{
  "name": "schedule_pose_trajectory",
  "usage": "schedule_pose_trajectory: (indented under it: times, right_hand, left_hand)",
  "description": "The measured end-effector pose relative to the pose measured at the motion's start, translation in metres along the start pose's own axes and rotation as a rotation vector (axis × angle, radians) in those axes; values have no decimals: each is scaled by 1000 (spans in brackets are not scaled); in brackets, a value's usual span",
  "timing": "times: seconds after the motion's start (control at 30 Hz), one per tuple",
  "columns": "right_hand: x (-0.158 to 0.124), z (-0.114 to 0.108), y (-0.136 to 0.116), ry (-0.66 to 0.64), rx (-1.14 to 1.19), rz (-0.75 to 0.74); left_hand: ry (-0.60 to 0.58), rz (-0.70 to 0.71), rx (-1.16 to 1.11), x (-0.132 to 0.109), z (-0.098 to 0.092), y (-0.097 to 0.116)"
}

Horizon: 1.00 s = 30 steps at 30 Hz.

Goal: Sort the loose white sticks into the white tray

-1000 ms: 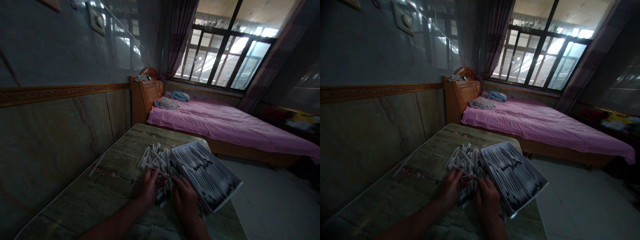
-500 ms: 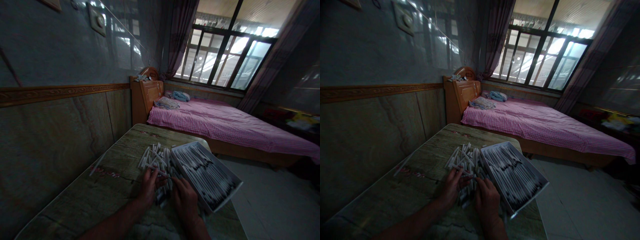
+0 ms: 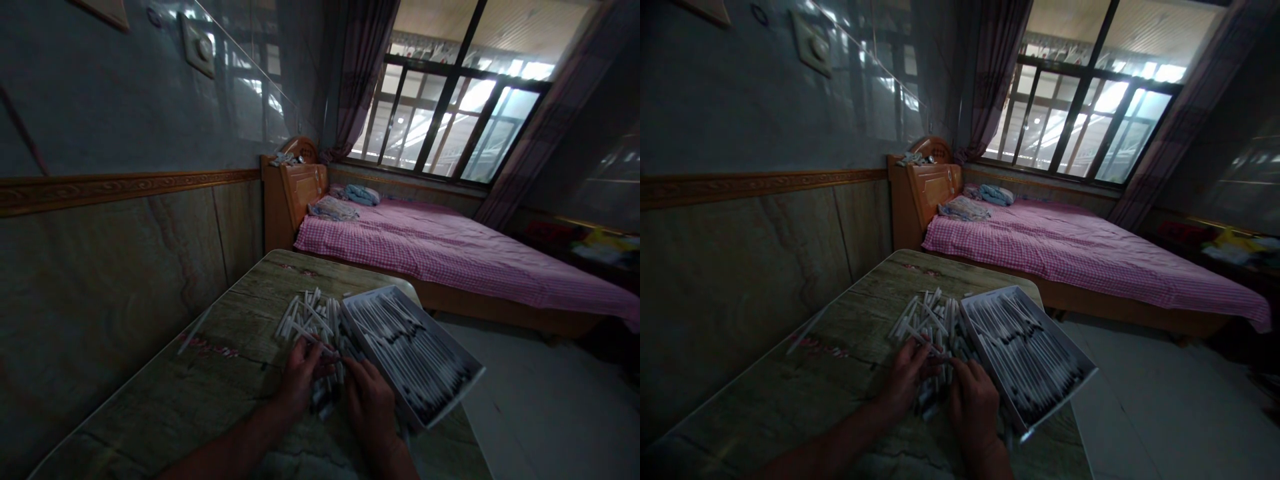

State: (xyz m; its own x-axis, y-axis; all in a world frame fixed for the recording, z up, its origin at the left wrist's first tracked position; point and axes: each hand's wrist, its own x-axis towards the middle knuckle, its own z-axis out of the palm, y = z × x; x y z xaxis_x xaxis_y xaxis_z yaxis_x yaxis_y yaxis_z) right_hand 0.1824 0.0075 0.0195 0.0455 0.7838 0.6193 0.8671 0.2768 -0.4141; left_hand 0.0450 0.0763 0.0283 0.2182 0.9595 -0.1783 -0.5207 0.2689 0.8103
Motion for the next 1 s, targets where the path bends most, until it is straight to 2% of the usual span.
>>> schedule_pose_trajectory:
  times: [0.17,0.33,0.67,1.0]
  right_hand:
    - [1,-1,0,28,10,6]
    - [0,-2,-2,9,-20,-26]
    - [-2,3,1,-22,72,42]
    - [-2,2,2,-9,5,69]
  left_hand:
    - [40,47,60,-1,2,3]
    - [22,74,42,-1,0,2]
    - [41,2,-99,0,3,3]
    - [37,-23,-147,2,1,2]
